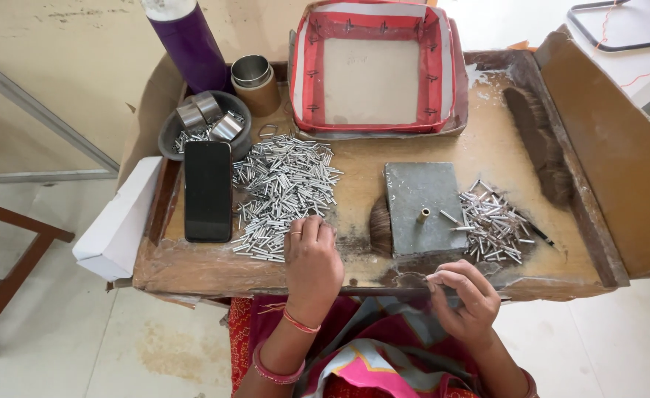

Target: The person sits at a small workbench and picks small metal pins one at a time from a large pile, working each pin between the fingers and pressing it into a brass fitting set in a stone block on the bench. Finished pins are set aside in a separate pile as the work continues.

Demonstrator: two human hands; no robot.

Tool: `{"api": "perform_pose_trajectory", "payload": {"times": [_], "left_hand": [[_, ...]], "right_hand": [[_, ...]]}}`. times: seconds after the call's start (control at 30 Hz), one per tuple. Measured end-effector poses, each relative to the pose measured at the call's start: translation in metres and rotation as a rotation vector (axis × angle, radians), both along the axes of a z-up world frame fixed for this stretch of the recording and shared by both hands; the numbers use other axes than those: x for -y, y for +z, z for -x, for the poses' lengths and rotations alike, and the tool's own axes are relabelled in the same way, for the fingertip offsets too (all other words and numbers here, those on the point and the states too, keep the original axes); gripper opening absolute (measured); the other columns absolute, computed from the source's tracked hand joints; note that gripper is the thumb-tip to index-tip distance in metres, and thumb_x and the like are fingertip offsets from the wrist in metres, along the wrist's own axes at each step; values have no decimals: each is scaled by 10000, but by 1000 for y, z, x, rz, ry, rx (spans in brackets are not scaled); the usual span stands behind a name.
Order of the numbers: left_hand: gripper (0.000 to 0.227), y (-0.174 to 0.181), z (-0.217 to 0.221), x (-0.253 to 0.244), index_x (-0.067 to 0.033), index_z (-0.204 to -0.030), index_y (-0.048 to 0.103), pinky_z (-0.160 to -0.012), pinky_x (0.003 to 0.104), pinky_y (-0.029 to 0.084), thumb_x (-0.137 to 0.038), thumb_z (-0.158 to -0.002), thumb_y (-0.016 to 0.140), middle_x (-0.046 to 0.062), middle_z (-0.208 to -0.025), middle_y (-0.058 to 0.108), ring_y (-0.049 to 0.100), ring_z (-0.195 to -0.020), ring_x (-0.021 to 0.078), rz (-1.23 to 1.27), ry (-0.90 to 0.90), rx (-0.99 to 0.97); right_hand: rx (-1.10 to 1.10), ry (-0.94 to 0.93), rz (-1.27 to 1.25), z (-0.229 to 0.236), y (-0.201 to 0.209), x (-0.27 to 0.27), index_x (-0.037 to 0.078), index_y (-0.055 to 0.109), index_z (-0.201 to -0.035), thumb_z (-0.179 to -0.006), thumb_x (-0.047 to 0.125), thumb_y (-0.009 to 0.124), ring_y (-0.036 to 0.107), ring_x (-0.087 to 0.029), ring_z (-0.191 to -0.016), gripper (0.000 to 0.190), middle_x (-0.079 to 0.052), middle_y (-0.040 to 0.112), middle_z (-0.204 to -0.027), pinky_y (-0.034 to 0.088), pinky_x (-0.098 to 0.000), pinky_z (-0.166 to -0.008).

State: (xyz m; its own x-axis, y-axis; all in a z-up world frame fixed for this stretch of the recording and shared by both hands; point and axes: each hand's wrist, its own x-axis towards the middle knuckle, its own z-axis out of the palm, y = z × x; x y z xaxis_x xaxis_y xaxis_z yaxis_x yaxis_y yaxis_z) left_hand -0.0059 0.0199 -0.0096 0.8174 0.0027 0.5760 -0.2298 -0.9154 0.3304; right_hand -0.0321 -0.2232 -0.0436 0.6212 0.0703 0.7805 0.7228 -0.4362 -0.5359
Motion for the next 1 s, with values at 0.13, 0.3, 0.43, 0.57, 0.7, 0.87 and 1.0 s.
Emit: {"api": "perform_pose_trajectory", "payload": {"times": [0.13,0.3,0.43,0.57,0.7,0.87,1.0], "left_hand": [[113,-2,-1,-2,-10,-948,683,-981,450,444,-74,-857,662,119,-1144,633,556,-1141,327,-27,-1,55],[205,3,-4,0,2,-978,660,-1016,453,426,-67,-788,628,137,-1126,617,549,-1132,316,-207,8,30],[186,10,-6,0,-11,-970,645,-1022,448,417,-64,-795,610,140,-1114,616,541,-1129,311,-248,-4,-49],[227,8,5,4,-14,-990,611,-983,438,440,15,-765,597,149,-1118,613,558,-1095,326,-10,-160,87],[222,15,27,27,-32,-1053,585,-956,423,478,74,-867,645,132,-1065,603,583,-1066,346,423,-467,94],[220,20,40,52,-49,-1014,652,-847,405,506,90,-845,676,118,-989,598,601,-958,313,519,-598,84],[156,7,48,69,-39,-1028,682,-729,289,585,83,-934,661,96,-1040,627,709,-839,193,932,-707,-57]], "right_hand": [[-15,-1,12,0,4,-1,-3,662,-944,-790,-90,736,669,-197,-772,191,-111,669,-906,534,-279,-683],[-42,-23,21,2,0,0,-9,661,-950,-802,-81,737,677,-195,-787,182,-116,674,-915,543,-275,-698],[-93,-7,-1,0,4,3,-5,669,-958,-823,-78,733,675,-187,-785,166,-115,680,-930,540,-274,-708],[-124,24,17,3,6,7,-11,677,-973,-837,-61,729,684,-187,-819,155,-114,679,-947,548,-278,-734],[-382,195,-144,6,0,12,-33,679,-982,-900,-67,681,653,-141,-761,89,-87,672,-979,549,-259,-673],[-654,575,-621,16,-5,8,-67,662,-1015,-955,-45,647,640,-131,-785,65,-91,635,-1000,546,-277,-665],[-818,738,-1010,20,-20,7,-50,644,-1045,-996,7,618,596,-122,-779,79,-84,613,-954,524,-290,-637]]}}
